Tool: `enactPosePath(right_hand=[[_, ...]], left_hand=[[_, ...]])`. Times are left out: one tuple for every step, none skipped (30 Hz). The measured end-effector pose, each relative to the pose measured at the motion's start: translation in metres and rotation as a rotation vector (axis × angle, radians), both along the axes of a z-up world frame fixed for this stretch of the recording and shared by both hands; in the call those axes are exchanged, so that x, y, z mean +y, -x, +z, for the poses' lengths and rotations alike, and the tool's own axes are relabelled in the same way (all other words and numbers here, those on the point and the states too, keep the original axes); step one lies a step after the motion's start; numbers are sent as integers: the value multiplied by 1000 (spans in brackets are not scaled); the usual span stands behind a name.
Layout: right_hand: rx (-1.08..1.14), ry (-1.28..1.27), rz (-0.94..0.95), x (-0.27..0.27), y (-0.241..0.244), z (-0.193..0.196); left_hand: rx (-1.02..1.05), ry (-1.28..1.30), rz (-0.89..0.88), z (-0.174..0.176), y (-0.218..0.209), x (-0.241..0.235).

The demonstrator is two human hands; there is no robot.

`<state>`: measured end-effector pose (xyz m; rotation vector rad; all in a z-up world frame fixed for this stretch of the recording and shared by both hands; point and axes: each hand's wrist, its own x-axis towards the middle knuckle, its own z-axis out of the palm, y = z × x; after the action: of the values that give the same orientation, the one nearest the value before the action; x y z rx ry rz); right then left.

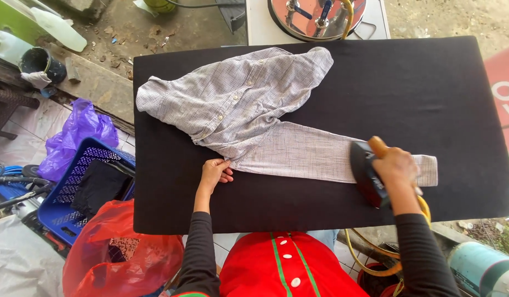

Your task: The person irons a checkered shirt on a black ironing board. They first button the shirt, then smooth and iron the sleeves, and finally iron the main body of the shirt using a steam iron.

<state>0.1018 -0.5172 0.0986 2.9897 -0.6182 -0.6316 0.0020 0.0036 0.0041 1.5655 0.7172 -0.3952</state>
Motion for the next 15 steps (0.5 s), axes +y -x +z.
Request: enactPosePath(right_hand=[[6, 18, -59, -20, -1, -3], [11, 37, -119, -40, -2, -6], [13, 37, -123, -45, -4, -8], [16, 33, -169, -51, -6, -10], [20, 30, -215, -57, -6, -11], [21, 31, -221, -56, -3, -11], [8, 9, -196, -56, -3, -11], [-5, -12, -171, -56, -2, -11], [-10, -10, -170, -50, -4, -11], [-5, -28, -130, -45, -5, -11], [5, -46, -88, -39, -5, -13], [5, -46, -86, -21, -4, -10], [5, -49, -43, -3, -5, -6], [3, -51, 1, 14, -6, -1], [3, -52, -1, 40, -8, 8]], left_hand=[[14, 4, -10, 5, 0, -1], [28, 9, -20, 10, -1, -1], [29, 9, -25, 10, -1, -1], [28, 10, -26, 10, -2, -1], [27, 12, -29, 10, -1, -1], [28, 13, -35, 9, 0, -1], [19, 9, -33, 7, -1, 0], [10, 6, -31, 6, -1, 0], [5, 8, -30, 6, -4, 0], [20, 11, -29, 7, -6, 0], [41, 12, -26, 6, -5, 1], [40, 13, -24, 2, -4, 2], [14, 5, -21, -1, -4, 3], [-13, -3, -18, -4, -4, 4], [-14, -3, -20, -5, -4, 4]])
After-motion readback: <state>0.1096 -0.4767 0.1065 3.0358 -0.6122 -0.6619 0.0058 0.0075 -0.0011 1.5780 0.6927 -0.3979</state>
